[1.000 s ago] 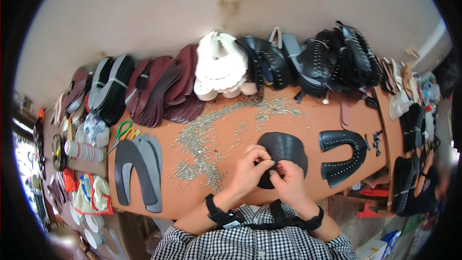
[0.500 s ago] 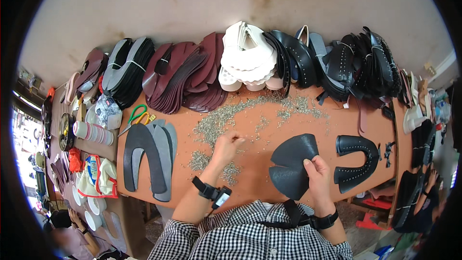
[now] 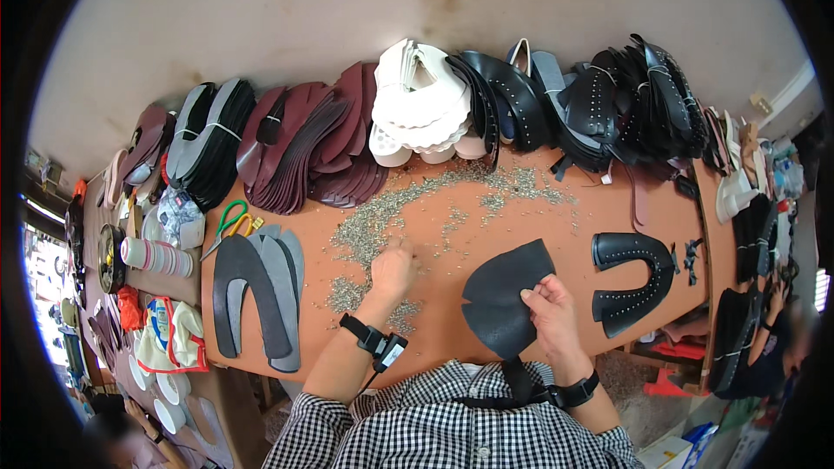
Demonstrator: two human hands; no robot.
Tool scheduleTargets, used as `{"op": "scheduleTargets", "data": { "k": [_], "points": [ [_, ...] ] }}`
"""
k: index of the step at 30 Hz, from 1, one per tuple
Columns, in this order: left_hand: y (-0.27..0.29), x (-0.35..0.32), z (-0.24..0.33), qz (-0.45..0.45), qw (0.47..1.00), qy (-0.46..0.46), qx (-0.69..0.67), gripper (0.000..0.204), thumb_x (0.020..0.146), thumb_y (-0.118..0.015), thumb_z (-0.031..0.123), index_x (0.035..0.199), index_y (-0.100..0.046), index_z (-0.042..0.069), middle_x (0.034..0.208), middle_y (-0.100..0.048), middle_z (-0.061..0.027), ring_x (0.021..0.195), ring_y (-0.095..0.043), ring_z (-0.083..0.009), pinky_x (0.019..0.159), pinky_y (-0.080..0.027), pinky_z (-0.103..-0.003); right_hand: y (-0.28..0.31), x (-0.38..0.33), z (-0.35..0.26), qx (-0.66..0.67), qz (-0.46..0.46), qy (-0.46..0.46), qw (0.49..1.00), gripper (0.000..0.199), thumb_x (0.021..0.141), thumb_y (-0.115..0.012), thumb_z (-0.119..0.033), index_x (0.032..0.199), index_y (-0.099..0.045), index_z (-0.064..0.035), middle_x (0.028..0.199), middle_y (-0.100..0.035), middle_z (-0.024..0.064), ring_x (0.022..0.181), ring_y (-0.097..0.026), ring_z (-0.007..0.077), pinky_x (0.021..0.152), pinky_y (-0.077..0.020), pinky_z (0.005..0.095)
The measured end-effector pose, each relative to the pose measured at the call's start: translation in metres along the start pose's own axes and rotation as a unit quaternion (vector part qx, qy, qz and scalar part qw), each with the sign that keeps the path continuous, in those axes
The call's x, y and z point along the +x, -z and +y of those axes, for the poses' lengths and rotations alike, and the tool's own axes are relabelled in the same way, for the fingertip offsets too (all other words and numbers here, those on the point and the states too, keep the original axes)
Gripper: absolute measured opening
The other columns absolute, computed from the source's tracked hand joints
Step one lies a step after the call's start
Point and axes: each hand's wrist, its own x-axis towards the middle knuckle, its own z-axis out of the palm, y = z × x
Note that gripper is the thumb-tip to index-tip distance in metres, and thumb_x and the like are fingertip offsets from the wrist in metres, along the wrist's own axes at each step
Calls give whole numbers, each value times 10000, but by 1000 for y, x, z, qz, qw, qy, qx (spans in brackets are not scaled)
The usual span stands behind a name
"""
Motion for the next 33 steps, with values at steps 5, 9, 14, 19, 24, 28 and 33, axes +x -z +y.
{"op": "scheduleTargets", "data": {
  "k": [5,9,14,19,24,28,33],
  "points": [
    [15,9,-9,-72,994,8,-85,157,695,-625,176,784,-624,48,812,-591,-138,747,-595,-292,668,-467,-385,15,8,10,56,11,9,998,105,783,-592,-21,821,-526,-94,639,-482,-70,533,-418,7,473,-309,146],
    [17,13,-9,-87,992,4,-96,152,711,-613,174,809,-632,59,812,-602,-139,752,-598,-292,673,-470,-383,17,8,8,71,22,22,997,119,779,-597,-20,830,-518,-93,627,-463,-73,528,-410,3,465,-301,143],
    [7,10,4,-79,994,-21,74,154,728,-606,177,803,-616,44,851,-593,-149,767,-597,-312,660,-479,-391,13,4,4,56,11,41,997,119,784,-590,-5,835,-513,-80,635,-458,-71,539,-413,5,482,-319,145],
    [1,-4,5,-40,988,-114,95,166,735,-596,154,853,-569,41,900,-557,-142,748,-587,-324,633,-483,-388,-2,-2,-8,58,24,27,998,123,783,-597,8,847,-514,-57,689,-503,-45,589,-461,29,525,-373,167],
    [2,-12,-1,22,977,-185,99,99,765,-563,109,817,-512,43,829,-516,-127,752,-561,-307,623,-461,-384,1,-3,-7,42,10,30,999,131,774,-610,7,845,-513,-45,700,-521,-30,605,-476,29,528,-374,161],
    [13,-12,12,69,992,-74,-74,73,751,-571,60,811,-533,43,817,-511,-90,741,-555,-234,605,-457,-319,-4,-5,-9,59,-13,2,998,130,772,-615,1,828,-510,-52,682,-502,-41,578,-455,19,502,-354,150],
    [87,-38,97,24,904,-169,-393,106,727,-613,-16,786,-536,27,925,-477,-78,796,-511,-168,667,-429,-269,-9,-6,-8,11,-50,-4,999,123,772,-619,0,803,-512,-50,682,-494,-44,542,-430,9,446,-327,159]
  ]
}}
